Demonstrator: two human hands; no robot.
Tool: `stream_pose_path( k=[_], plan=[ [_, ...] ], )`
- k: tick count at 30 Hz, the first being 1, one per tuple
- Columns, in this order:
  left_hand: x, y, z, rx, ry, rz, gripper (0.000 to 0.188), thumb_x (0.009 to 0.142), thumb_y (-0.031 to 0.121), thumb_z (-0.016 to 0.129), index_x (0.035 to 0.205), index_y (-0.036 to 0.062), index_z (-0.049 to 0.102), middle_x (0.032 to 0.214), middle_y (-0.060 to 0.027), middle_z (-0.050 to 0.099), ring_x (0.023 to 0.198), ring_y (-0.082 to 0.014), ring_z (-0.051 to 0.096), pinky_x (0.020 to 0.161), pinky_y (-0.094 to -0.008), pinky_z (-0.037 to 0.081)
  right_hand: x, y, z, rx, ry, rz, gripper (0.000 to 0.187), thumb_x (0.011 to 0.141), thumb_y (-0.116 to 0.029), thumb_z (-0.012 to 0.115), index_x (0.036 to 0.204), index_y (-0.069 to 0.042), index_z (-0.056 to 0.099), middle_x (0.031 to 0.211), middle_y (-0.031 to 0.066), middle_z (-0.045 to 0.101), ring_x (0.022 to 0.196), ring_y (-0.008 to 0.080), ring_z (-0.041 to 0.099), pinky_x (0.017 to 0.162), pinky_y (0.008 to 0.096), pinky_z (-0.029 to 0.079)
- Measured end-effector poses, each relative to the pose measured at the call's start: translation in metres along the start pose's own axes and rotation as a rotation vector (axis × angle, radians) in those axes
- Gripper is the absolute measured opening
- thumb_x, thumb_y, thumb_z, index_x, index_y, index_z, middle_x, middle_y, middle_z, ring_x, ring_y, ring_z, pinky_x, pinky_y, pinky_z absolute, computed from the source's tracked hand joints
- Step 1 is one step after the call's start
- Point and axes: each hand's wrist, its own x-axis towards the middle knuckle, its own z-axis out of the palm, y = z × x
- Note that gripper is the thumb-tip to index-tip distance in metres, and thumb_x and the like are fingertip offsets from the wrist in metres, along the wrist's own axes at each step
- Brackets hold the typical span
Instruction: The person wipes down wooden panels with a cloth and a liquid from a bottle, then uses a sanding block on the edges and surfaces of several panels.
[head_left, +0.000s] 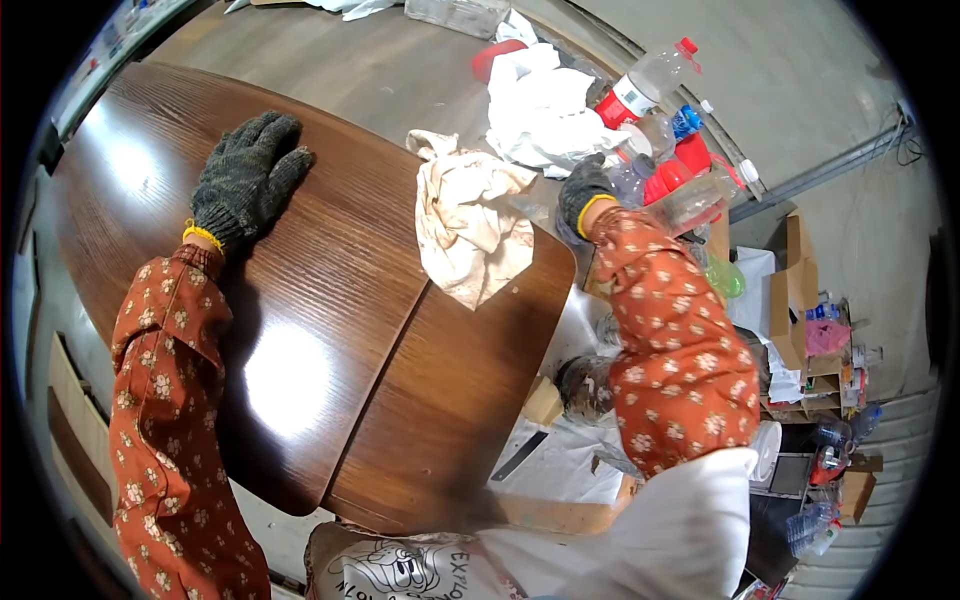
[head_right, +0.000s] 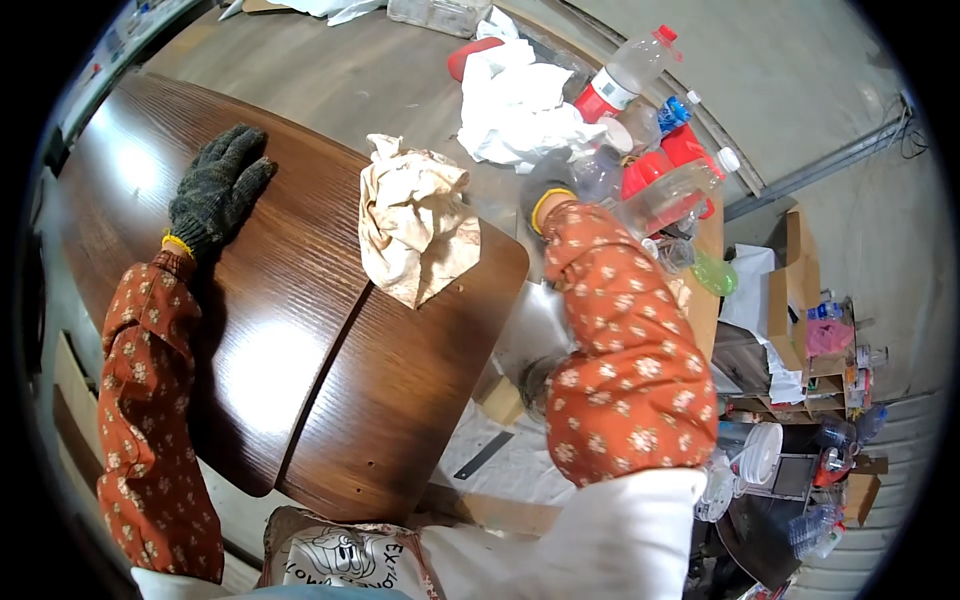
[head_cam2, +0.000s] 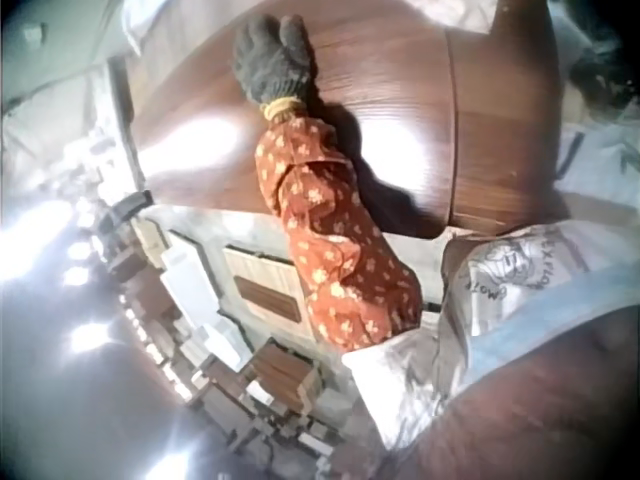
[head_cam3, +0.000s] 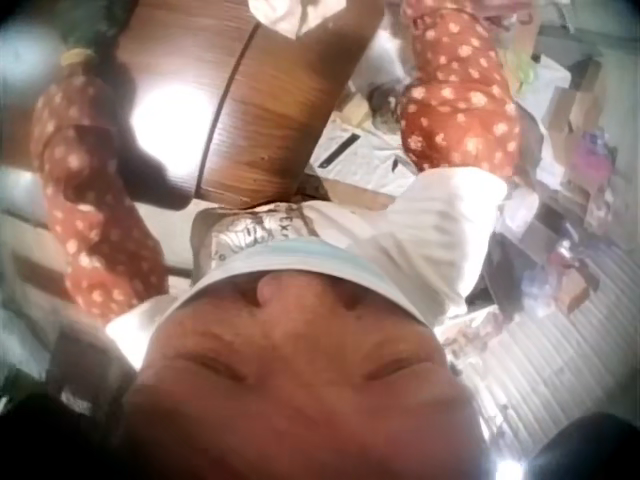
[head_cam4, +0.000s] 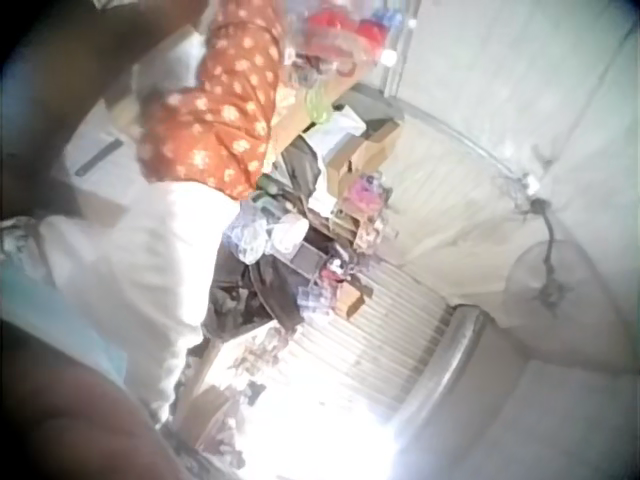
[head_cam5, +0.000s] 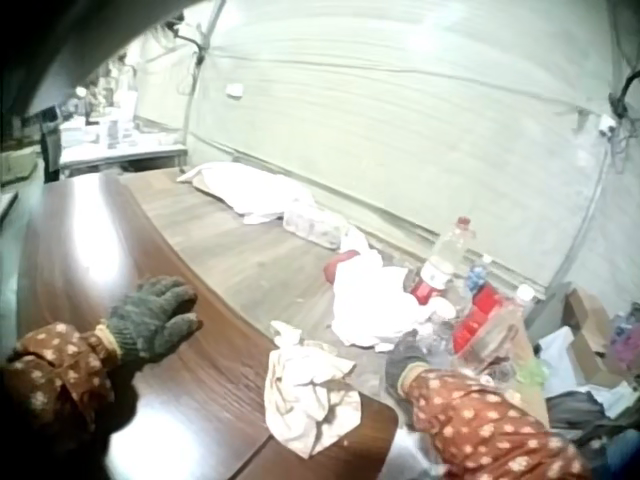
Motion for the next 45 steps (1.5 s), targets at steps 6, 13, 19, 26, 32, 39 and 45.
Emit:
stream_pose_path(
  k=[6, 13, 19, 26, 32, 39, 45],
  plan=[
    [-0.006, -0.006, -0.019, 0.013, -0.009, 0.014, 0.048, 0.094, 0.042, 0.047, 0.124, 0.0053, 0.054, 0.129, -0.0163, 0.051, 0.121, -0.0338, 0.046, 0.104, -0.0447, 0.033, -0.104, 0.082, -0.110, 0.977, 0.631, -0.103, 0.059, 0.084, -0.043, 0.062, 0.135, -0.016, 0.047, 0.116, 0.0152, 0.060, 0.109, 0.0338, 0.058, 0.093, 0.0443, 0.045],
    [-0.012, -0.007, 0.001, 0.144, -0.136, 0.140, 0.049, 0.098, 0.041, 0.038, 0.139, 0.0151, 0.041, 0.145, -0.0141, 0.037, 0.136, -0.0347, 0.029, 0.112, -0.0467, 0.018, -0.109, -0.072, -0.164, 1.366, 1.024, 0.039, 0.053, 0.085, -0.041, 0.061, 0.127, -0.011, 0.049, 0.124, 0.0179, 0.052, 0.114, 0.0352, 0.051, 0.098, 0.0410, 0.040],
    [0.002, -0.007, -0.013, 0.063, -0.166, 0.403, 0.048, 0.098, 0.037, 0.038, 0.139, 0.0118, 0.039, 0.144, -0.0153, 0.037, 0.135, -0.0350, 0.030, 0.112, -0.0471, 0.020, -0.164, -0.127, -0.173, 1.025, 1.198, 0.100, 0.047, 0.091, -0.034, 0.052, 0.122, 0.002, 0.053, 0.128, 0.0199, 0.050, 0.119, 0.0368, 0.046, 0.105, 0.0459, 0.033],
    [-0.007, -0.001, 0.006, -0.012, -0.056, 0.487, 0.049, 0.095, 0.040, 0.042, 0.129, 0.0056, 0.045, 0.125, -0.0176, 0.049, 0.119, -0.0347, 0.043, 0.101, -0.0501, 0.031, -0.181, -0.144, -0.188, 1.027, 1.055, 0.342, 0.039, 0.089, -0.025, 0.057, 0.120, -0.001, 0.053, 0.127, 0.0211, 0.051, 0.121, 0.0392, 0.045, 0.103, 0.0464, 0.035],
    [-0.019, 0.008, -0.007, -0.055, -0.058, 0.494, 0.049, 0.093, 0.040, 0.044, 0.126, 0.0049, 0.047, 0.120, -0.0168, 0.051, 0.117, -0.0344, 0.044, 0.098, -0.0492, 0.033, -0.105, -0.086, -0.129, 1.191, 0.795, 0.429, 0.040, 0.091, -0.031, 0.049, 0.122, -0.007, 0.055, 0.123, 0.0205, 0.054, 0.118, 0.0330, 0.049, 0.102, 0.0417, 0.036],
    [-0.017, 0.003, 0.002, -0.095, -0.041, 0.447, 0.050, 0.093, 0.041, 0.044, 0.127, 0.0057, 0.046, 0.121, -0.0162, 0.051, 0.119, -0.0350, 0.043, 0.101, -0.0513, 0.029, -0.153, -0.016, -0.111, 0.827, 0.836, 0.750, 0.018, 0.082, -0.022, 0.055, 0.095, -0.010, 0.060, 0.096, 0.0144, 0.063, 0.089, 0.0314, 0.062, 0.077, 0.0429, 0.049],
    [-0.015, 0.011, 0.004, -0.084, -0.070, 0.429, 0.052, 0.093, 0.042, 0.043, 0.129, 0.0053, 0.045, 0.125, -0.0160, 0.049, 0.121, -0.0340, 0.041, 0.103, -0.0526, 0.028, -0.180, -0.077, -0.167, 1.164, 0.881, 0.454, 0.025, 0.092, -0.030, 0.046, 0.105, -0.012, 0.061, 0.103, 0.0125, 0.064, 0.096, 0.0301, 0.061, 0.084, 0.0417, 0.047]
  ],
)
